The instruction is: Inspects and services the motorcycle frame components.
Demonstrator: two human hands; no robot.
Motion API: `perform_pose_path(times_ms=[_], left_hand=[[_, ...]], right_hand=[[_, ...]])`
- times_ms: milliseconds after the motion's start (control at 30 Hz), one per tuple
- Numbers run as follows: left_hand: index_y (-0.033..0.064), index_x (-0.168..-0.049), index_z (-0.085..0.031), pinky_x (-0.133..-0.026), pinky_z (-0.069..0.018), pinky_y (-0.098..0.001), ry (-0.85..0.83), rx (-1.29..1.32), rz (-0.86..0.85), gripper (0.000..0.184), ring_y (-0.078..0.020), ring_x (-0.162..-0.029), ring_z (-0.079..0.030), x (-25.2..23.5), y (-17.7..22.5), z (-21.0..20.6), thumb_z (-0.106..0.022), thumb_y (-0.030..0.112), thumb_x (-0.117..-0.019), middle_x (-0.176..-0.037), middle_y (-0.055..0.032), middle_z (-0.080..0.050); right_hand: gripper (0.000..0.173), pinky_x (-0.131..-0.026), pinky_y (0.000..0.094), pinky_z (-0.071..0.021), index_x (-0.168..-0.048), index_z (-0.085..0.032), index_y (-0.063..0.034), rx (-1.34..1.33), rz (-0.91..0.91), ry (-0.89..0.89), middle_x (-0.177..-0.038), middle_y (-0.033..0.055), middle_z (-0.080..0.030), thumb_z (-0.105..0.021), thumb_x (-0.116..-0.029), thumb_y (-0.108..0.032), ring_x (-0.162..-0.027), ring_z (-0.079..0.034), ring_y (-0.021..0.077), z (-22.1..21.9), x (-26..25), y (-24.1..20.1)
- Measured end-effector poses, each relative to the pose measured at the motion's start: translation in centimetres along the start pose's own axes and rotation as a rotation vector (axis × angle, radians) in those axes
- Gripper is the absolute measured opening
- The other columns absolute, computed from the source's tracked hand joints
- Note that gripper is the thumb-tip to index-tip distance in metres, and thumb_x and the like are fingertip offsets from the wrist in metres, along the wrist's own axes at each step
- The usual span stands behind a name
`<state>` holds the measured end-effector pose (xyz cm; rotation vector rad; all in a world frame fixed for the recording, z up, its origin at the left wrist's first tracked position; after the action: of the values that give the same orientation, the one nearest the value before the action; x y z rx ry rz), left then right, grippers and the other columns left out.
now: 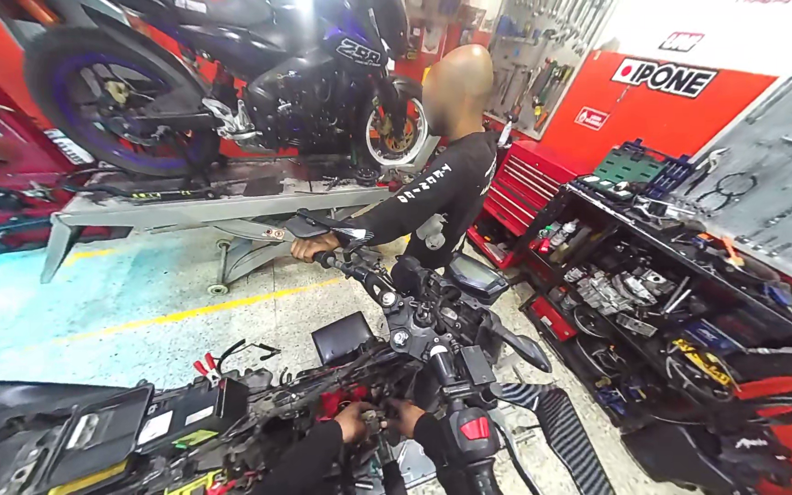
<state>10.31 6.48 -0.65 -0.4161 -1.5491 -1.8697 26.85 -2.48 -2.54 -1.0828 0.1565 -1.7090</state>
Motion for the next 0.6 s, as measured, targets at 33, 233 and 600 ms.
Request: perform_pose_path(times_ms=[33,233,600], left_hand=[[0.0132,-0.139,-0.061,-0.101,-0.0542,-0.0517,-0.001,-0.001,0.004,0.060,-0.0293,-0.117,-0.066,0.0,0.1,0.0,-0.077,0.009,-0.0812,-0.131,-0.0161,-0.066],[0.0147,-0.142,-0.060,-0.102,-0.0532,-0.0519,0.020,0.017,-0.010,0.061,-0.0289,-0.119,-0.065,0.3,-0.1,0.0,-0.074,0.003,-0.0839,-0.135,-0.0163,-0.065],[0.0143,-0.141,-0.057,-0.089,-0.0590,-0.0544,-0.052,0.007,0.001,0.057,-0.0320,-0.105,-0.070,0.7,0.5,0.7,-0.071,0.002,-0.0879,-0.130,-0.0176,-0.066]], right_hand=[[0.058,-0.113,0.0536,-0.0447,-0.148,-0.054,-0.0202,0.009,0.007,0.001,-0.138,0.0152,-0.064,-0.065,-0.0986,-0.047,-0.129,-0.061,0.0295,-0.1,-0.2,0.2],[0.057,-0.114,0.0558,-0.0427,-0.152,-0.050,-0.0192,0.059,-0.005,-0.053,-0.140,0.0176,-0.062,-0.062,-0.1013,-0.043,-0.132,-0.059,0.0328,0.1,0.2,-0.6],[0.061,-0.114,0.0599,-0.0413,-0.153,-0.049,-0.0198,0.100,-0.041,-0.084,-0.143,0.0204,-0.059,-0.066,-0.0988,-0.041,-0.134,-0.056,0.0371,0.8,0.6,-1.7]])
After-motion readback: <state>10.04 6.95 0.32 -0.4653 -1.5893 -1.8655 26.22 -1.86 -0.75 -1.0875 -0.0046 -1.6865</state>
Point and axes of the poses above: each hand's wrist, its own x-axis away from the middle knuckle, its own z-axis out of the back of the hand, y = z × x, the point moved 4 cm from there along -x, towards the middle knuckle
